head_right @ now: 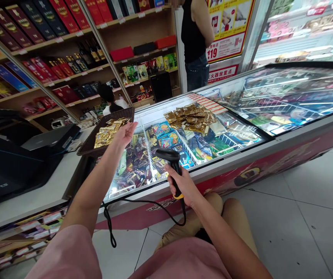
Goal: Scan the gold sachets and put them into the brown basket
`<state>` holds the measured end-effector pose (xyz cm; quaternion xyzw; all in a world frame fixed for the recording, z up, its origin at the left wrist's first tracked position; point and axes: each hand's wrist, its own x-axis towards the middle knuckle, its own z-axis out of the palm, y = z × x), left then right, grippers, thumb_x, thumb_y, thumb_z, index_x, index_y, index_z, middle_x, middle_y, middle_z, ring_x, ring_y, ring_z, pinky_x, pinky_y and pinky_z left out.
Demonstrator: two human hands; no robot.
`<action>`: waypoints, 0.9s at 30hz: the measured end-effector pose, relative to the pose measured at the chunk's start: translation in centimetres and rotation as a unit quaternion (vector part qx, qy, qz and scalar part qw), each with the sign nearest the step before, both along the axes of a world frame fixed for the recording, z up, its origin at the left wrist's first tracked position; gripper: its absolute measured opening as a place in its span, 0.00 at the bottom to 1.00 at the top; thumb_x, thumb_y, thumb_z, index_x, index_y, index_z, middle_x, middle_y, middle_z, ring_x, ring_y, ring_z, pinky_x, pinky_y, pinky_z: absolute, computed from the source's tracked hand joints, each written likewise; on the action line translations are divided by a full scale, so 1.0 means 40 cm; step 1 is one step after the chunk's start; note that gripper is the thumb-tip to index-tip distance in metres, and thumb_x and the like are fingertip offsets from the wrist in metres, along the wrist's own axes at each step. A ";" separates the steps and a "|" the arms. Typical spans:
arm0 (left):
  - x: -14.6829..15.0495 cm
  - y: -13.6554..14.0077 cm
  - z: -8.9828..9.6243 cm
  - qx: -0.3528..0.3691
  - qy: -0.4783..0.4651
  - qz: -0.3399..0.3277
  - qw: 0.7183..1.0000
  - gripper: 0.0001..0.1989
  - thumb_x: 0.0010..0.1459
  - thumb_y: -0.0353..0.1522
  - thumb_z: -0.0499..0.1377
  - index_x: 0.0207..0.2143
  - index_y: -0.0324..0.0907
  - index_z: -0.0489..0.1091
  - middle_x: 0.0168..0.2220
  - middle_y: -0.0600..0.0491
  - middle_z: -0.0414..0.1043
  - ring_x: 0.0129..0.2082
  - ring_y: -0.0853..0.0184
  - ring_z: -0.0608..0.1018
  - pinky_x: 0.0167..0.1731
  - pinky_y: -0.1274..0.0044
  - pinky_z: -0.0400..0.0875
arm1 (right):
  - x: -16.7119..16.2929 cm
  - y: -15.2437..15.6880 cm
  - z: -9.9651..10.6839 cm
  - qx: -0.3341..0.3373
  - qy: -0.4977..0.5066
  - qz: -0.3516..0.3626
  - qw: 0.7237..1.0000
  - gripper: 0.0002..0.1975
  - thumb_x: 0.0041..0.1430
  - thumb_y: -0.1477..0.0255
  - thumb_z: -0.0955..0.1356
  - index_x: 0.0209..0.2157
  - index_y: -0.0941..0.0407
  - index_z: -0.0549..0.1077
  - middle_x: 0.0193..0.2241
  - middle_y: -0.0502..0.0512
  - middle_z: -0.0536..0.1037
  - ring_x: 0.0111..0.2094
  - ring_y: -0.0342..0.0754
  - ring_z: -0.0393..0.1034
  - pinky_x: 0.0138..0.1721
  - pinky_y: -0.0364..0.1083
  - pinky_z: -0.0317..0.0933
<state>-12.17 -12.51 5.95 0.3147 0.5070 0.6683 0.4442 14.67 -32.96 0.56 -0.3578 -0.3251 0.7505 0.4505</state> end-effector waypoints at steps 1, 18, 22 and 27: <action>0.033 0.009 -0.019 -0.010 0.021 -0.036 0.999 0.06 0.61 0.25 0.58 0.40 0.36 0.72 0.38 0.45 0.78 0.45 0.64 0.81 0.44 0.72 0.79 | 0.004 0.001 -0.001 0.000 0.000 -0.005 1.000 0.25 0.47 0.51 0.75 0.33 0.54 0.65 0.18 0.40 0.64 0.12 0.35 0.53 0.12 0.38 0.50; 0.360 0.142 -0.198 0.019 0.444 -0.222 0.868 0.16 0.46 0.40 0.70 0.23 0.44 0.66 0.39 0.44 0.75 0.51 0.50 0.71 0.56 0.64 0.59 | 0.076 0.026 -0.006 -0.003 0.003 -0.062 0.998 0.25 0.47 0.51 0.75 0.33 0.54 0.64 0.18 0.40 0.65 0.12 0.35 0.53 0.13 0.38 0.51; 0.300 0.100 -0.199 0.005 0.469 -0.203 0.859 0.21 0.35 0.36 0.75 0.30 0.43 0.69 0.40 0.46 0.74 0.50 0.51 0.71 0.53 0.66 0.61 | 0.069 0.021 -0.006 -0.006 0.002 -0.053 0.999 0.26 0.47 0.51 0.75 0.33 0.54 0.64 0.18 0.40 0.64 0.12 0.35 0.53 0.13 0.38 0.51; 0.213 0.054 -0.191 -0.050 0.447 -0.196 0.871 0.27 0.25 0.34 0.77 0.30 0.42 0.71 0.36 0.46 0.75 0.44 0.52 0.75 0.43 0.70 0.67 | 0.063 0.011 -0.015 0.019 -0.010 -0.043 0.999 0.25 0.49 0.51 0.74 0.33 0.53 0.63 0.18 0.40 0.65 0.11 0.36 0.54 0.12 0.39 0.51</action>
